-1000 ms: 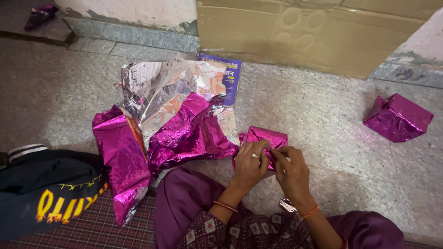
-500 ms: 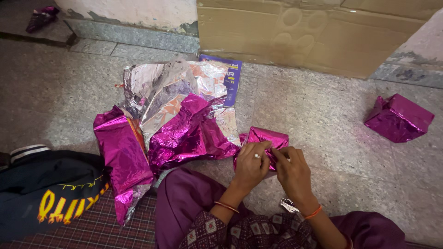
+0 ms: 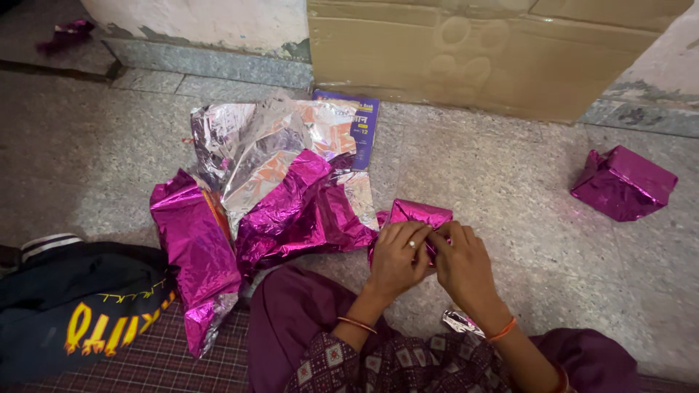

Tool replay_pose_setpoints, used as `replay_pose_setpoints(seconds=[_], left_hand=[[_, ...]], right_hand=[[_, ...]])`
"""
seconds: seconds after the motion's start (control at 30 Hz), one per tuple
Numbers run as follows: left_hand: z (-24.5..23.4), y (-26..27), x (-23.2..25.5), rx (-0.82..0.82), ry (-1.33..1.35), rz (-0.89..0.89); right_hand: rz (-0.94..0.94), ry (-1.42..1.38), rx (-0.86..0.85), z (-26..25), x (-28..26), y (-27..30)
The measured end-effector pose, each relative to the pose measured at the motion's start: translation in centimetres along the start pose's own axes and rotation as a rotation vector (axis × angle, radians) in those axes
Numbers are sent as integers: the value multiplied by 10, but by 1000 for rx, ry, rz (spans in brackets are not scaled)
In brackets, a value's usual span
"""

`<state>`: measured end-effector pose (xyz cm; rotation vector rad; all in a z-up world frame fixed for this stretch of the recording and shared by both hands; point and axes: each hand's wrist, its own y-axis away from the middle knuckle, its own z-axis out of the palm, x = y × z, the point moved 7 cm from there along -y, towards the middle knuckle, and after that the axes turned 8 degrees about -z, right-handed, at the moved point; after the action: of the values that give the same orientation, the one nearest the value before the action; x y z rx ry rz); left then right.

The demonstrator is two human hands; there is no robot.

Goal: The person sits on the floor and wraps a small rectangular object in shiny pink paper. They fold the paper edges, apply clear tape to secure the folds, and adjust the package to ensure it is neatly wrapped.

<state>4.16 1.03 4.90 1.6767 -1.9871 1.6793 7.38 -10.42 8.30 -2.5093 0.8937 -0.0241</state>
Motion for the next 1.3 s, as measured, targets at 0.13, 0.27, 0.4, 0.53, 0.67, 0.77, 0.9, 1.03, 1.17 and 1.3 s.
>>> replay_pose_setpoints(seconds=[0.13, 0.27, 0.4, 0.53, 0.67, 0.77, 0.9, 1.03, 1.17, 1.3], left_hand=[[-3, 3, 1, 3, -15, -9], [-2, 5, 0, 10, -77, -17], [1, 6, -1, 11, -125, -41], [1, 7, -2, 31, -137, -45], [1, 6, -1, 39, -129, -43], [1, 6, -1, 42, -133, -39], [-1, 3, 0, 54, -156, -24], [-1, 3, 0, 57, -154, -17], [0, 3, -3, 43, -148, -19], [3, 3, -5, 44, -132, -40]], right_hand=[[-2, -15, -8, 3, -1, 7], [-23, 11, 21, 7, -4, 20], [-10, 57, 25, 14, -1, 28], [-5, 92, 40, 18, -2, 35], [25, 89, 63, 18, -5, 41], [38, 72, 76, 18, -5, 42], [79, -82, 131, 15, 8, 37], [128, -342, 267, 8, 20, 41], [104, -161, 282, 16, 9, 37], [95, 71, 179, 22, 3, 34]])
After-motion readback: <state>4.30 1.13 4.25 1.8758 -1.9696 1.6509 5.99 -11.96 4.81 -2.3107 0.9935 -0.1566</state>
